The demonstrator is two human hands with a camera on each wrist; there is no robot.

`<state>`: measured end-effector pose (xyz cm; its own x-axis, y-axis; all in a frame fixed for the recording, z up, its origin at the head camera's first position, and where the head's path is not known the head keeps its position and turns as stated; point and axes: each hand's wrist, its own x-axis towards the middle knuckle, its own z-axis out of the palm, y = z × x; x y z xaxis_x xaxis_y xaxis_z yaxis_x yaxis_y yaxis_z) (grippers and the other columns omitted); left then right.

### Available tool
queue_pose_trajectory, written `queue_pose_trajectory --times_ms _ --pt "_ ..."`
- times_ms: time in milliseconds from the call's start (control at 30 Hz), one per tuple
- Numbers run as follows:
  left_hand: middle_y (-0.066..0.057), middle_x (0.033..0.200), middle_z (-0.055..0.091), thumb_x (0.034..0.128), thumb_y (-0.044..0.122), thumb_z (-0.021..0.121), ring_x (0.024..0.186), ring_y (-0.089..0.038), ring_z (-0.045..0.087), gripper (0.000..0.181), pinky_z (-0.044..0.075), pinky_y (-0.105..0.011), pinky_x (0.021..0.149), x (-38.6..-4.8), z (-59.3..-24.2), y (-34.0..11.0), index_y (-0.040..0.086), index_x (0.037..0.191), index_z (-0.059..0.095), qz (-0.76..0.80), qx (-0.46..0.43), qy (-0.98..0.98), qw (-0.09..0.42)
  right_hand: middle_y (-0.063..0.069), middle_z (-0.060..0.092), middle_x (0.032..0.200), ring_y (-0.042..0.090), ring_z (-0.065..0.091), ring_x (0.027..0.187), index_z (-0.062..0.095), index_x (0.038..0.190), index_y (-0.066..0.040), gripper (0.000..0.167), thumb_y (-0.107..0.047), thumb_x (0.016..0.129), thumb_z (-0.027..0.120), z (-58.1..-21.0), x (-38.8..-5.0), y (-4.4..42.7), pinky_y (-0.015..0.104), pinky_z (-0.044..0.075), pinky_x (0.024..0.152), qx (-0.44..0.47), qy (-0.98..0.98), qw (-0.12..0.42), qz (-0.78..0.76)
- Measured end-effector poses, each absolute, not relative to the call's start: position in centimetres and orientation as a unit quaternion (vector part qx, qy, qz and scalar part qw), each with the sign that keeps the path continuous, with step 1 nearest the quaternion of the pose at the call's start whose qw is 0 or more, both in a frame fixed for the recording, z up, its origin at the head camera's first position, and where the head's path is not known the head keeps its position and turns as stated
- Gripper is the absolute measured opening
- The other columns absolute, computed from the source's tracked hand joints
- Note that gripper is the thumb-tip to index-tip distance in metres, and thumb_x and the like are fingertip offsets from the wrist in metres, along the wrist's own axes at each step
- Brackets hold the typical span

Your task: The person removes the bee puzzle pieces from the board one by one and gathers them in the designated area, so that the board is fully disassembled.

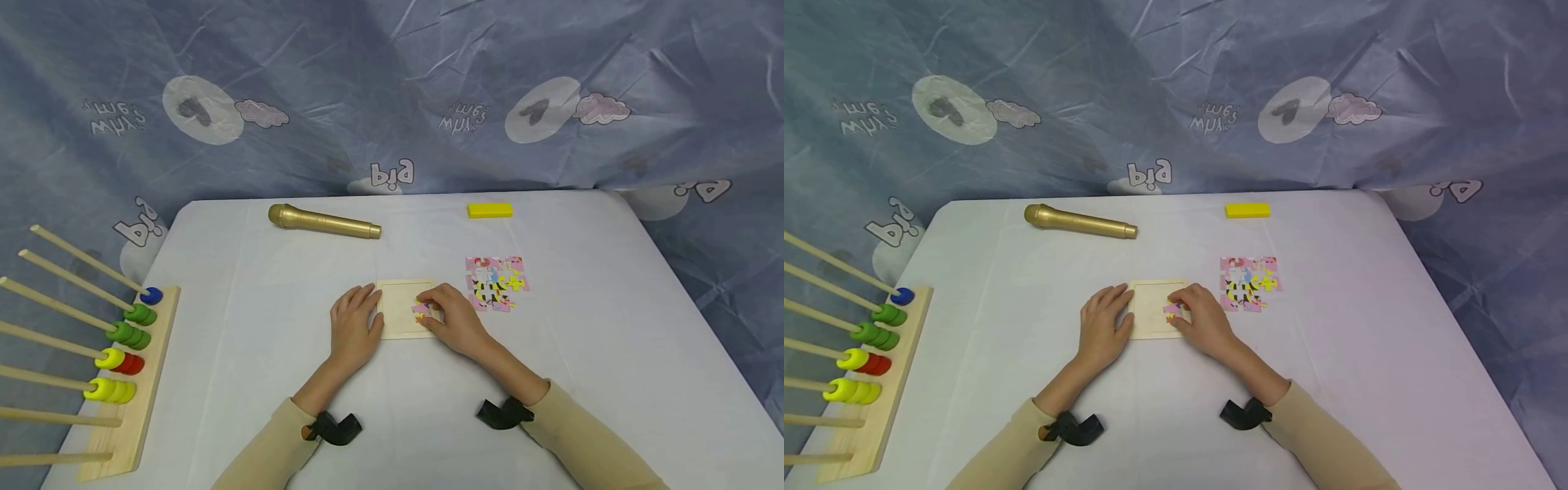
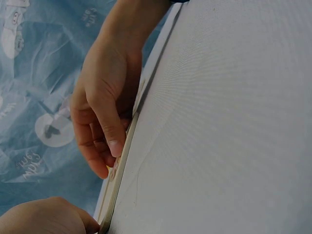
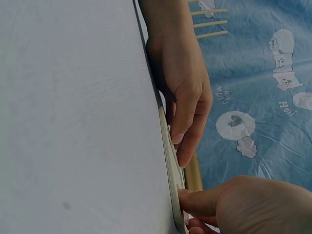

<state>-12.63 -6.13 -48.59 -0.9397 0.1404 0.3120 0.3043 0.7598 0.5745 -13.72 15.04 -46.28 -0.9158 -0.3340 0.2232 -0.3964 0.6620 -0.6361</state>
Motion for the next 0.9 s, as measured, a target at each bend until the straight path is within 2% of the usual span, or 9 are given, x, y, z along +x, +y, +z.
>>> queue_pose_trajectory --times_ms 300,500,600,733,900 --pt "-0.013 0.141 0.055 0.09 0.012 0.06 0.135 -0.033 0.041 0.039 0.024 -0.054 0.112 -12.6 -48.4 -6.2 0.003 0.128 0.063 -0.329 -0.117 -0.93 0.113 0.007 0.06 0.097 0.016 0.05 0.086 0.068 0.114 -0.004 0.035 -0.004 0.08 0.077 -46.0 -13.6 14.8 0.028 0.043 0.073 0.188 -0.913 0.033 0.361" --pt "-0.013 0.14 0.056 0.0899 0.013 0.06 0.134 -0.033 0.042 0.039 0.024 -0.053 0.111 -12.6 -48.5 -6.1 0.003 0.128 0.063 -0.327 -0.118 -0.931 0.114 0.007 0.059 0.094 0.015 0.052 0.078 0.068 0.108 -0.004 0.032 0.003 0.078 0.075 -46.0 -13.5 14.8 0.021 0.043 0.063 0.182 -0.904 0.041 0.385" --pt "-0.013 0.14 0.056 0.0895 0.012 0.06 0.134 -0.032 0.042 0.039 0.025 -0.053 0.111 -12.6 -48.5 -6.1 0.003 0.127 0.063 -0.327 -0.12 -0.93 0.119 0.007 0.058 0.091 0.015 0.052 0.076 0.067 0.104 -0.002 0.028 0.008 0.079 0.072 -45.9 -13.5 14.9 0.02 0.043 0.063 0.188 -0.892 0.04 0.409" --pt "-0.012 0.139 0.057 0.0891 0.012 0.061 0.134 -0.032 0.043 0.039 0.026 -0.053 0.11 -12.6 -48.6 -6.1 0.004 0.127 0.064 -0.326 -0.121 -0.929 0.126 0.009 0.061 0.09 0.015 0.053 0.077 0.068 0.102 -0.002 0.023 0.009 0.082 0.067 -45.4 -13.5 14.9 0.02 0.046 0.065 0.179 -0.877 0.006 0.447" --pt "-0.012 0.139 0.057 0.0889 0.012 0.061 0.133 -0.032 0.043 0.039 0.027 -0.053 0.11 -12.7 -48.7 -6.1 0.004 0.127 0.064 -0.326 -0.123 -0.928 0.131 0.012 0.068 0.098 0.018 0.055 0.08 0.069 0.104 -0.004 0.018 0.004 0.089 0.061 -44.6 -13.6 15.2 0.021 0.048 0.069 0.128 -0.852 -0.059 0.504"
